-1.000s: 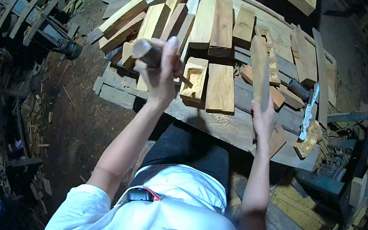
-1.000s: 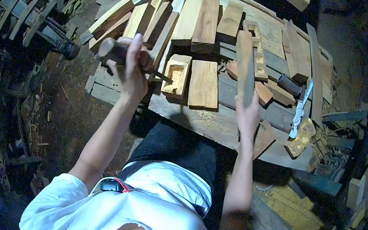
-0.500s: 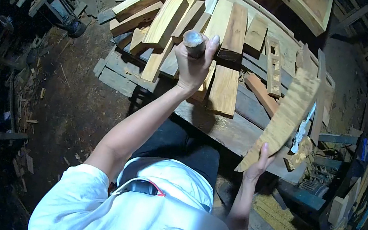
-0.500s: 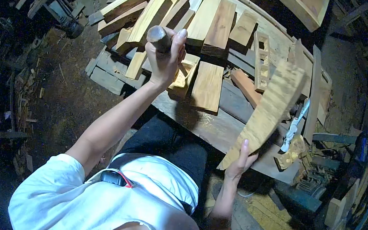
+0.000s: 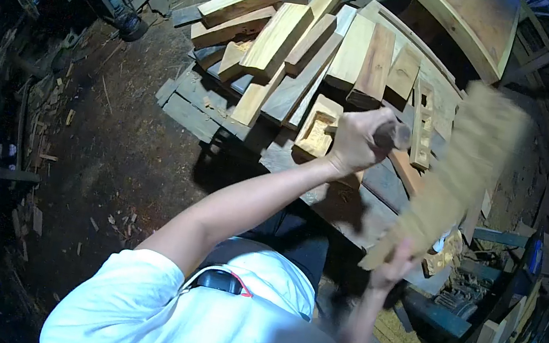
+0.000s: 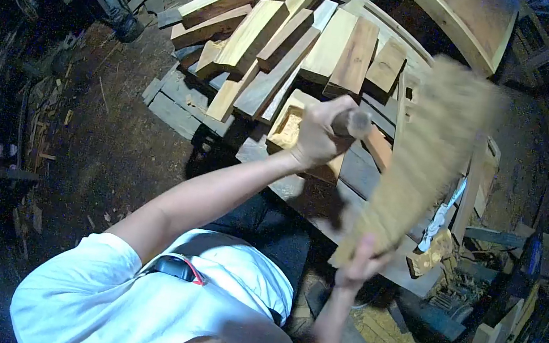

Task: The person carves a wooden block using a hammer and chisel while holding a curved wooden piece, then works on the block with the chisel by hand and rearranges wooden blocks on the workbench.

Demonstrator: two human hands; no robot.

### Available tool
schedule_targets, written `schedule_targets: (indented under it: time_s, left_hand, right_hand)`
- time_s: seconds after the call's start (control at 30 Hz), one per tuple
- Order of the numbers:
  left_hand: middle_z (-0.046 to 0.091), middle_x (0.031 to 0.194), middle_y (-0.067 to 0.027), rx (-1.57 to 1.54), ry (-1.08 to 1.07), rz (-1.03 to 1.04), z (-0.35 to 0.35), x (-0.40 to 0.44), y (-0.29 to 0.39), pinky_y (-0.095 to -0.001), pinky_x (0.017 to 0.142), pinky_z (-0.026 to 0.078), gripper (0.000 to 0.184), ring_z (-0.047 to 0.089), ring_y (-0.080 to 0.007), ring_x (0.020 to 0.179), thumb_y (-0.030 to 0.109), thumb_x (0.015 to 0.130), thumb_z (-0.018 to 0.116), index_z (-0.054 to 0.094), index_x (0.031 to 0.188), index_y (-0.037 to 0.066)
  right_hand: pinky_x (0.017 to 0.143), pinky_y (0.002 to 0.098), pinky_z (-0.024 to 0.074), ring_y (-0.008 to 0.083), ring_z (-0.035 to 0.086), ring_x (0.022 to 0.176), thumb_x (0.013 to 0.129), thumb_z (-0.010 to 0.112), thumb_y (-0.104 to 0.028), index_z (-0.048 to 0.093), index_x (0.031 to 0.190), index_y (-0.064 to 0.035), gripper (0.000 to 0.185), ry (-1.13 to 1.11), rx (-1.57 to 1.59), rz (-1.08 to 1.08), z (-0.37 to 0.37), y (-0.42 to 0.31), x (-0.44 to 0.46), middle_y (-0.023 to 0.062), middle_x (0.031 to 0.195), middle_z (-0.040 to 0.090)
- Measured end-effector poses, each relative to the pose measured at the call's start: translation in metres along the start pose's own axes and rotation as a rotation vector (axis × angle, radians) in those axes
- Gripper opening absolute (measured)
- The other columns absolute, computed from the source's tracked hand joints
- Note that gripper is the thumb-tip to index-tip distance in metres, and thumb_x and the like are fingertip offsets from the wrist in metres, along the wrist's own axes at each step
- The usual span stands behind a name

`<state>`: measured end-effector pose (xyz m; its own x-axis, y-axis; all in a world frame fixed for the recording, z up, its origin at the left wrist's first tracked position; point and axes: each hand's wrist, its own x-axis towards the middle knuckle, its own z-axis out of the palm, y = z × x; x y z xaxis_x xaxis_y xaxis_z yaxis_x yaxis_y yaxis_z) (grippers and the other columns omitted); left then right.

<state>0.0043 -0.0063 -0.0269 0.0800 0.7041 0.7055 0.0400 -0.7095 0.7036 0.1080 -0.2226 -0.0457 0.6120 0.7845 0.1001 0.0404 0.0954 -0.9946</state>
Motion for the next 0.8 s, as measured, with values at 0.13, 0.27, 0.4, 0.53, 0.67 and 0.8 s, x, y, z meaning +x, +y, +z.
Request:
schedule_targets:
  time_s: [0.13,0.27,0.4,0.53,0.67,0.8]
  left_hand:
    - [0.058,0.068,-0.0118,0.04,-0.023,-0.001,0.0,-0.002,0.009,-0.0373,0.053,0.047,0.016,0.061,-0.0313,0.063,0.018,0.072,0.066,0.055,0.076,0.008]
    - [0.057,0.068,-0.012,0.068,-0.006,0.026,-0.002,-0.003,0.0,-0.038,0.053,0.047,0.02,0.061,-0.0321,0.063,0.025,0.077,0.065,0.054,0.075,0.007]
    - [0.057,0.068,-0.0123,0.027,-0.032,0.003,-0.006,-0.004,0.004,-0.0387,0.053,0.047,0.021,0.06,-0.0333,0.063,0.025,0.076,0.065,0.053,0.075,0.007]
    - [0.058,0.068,-0.0128,0.046,-0.045,0.002,-0.009,-0.002,0.005,-0.0389,0.053,0.047,0.017,0.061,-0.0334,0.063,0.02,0.075,0.065,0.054,0.077,0.007]
    - [0.058,0.068,-0.0144,-0.018,-0.025,0.006,-0.009,-0.003,0.003,-0.0401,0.054,0.047,0.013,0.061,-0.0336,0.064,0.015,0.073,0.063,0.055,0.078,0.006]
    - [0.06,0.07,-0.016,-0.063,-0.027,-0.036,-0.019,-0.001,-0.003,-0.0394,0.054,0.046,0.013,0.06,-0.0363,0.064,0.006,0.068,0.065,0.057,0.079,0.005]
  right_hand:
    - [0.095,0.0335,0.0399,0.0256,0.051,0.111,0.09,0.051,-0.026,0.04,0.128,0.0053,0.051,-0.302,0.33,-0.258,0.014,-0.064,0.018,0.0187,0.123,0.049]
    - [0.1,0.0356,0.033,0.0271,0.048,0.113,0.09,0.055,-0.025,0.037,0.134,0.0063,0.057,-0.193,-0.619,-0.214,0.05,-0.09,0.022,0.0187,0.126,0.047]
    - [0.092,0.0342,0.0402,0.0233,0.052,0.103,0.089,0.054,-0.026,0.039,0.13,0.0068,0.054,-0.047,-0.308,-0.22,0.046,-0.091,0.024,0.0174,0.117,0.053]
    - [0.083,0.032,0.0421,0.0202,0.052,0.092,0.093,0.05,-0.026,0.045,0.122,0.007,0.044,0.098,0.017,-0.174,0.031,-0.085,0.011,0.0129,0.104,0.055]
    - [0.086,0.0327,0.0412,0.0204,0.053,0.095,0.093,0.05,-0.026,0.045,0.124,0.0061,0.046,-0.298,-0.45,-0.233,0.061,-0.106,0.023,0.0139,0.108,0.056]
    - [0.094,0.0315,0.0382,0.0208,0.051,0.106,0.093,0.049,-0.025,0.04,0.132,0.0057,0.05,-0.286,-0.287,-0.126,0.051,-0.084,0.017,0.0149,0.118,0.055]
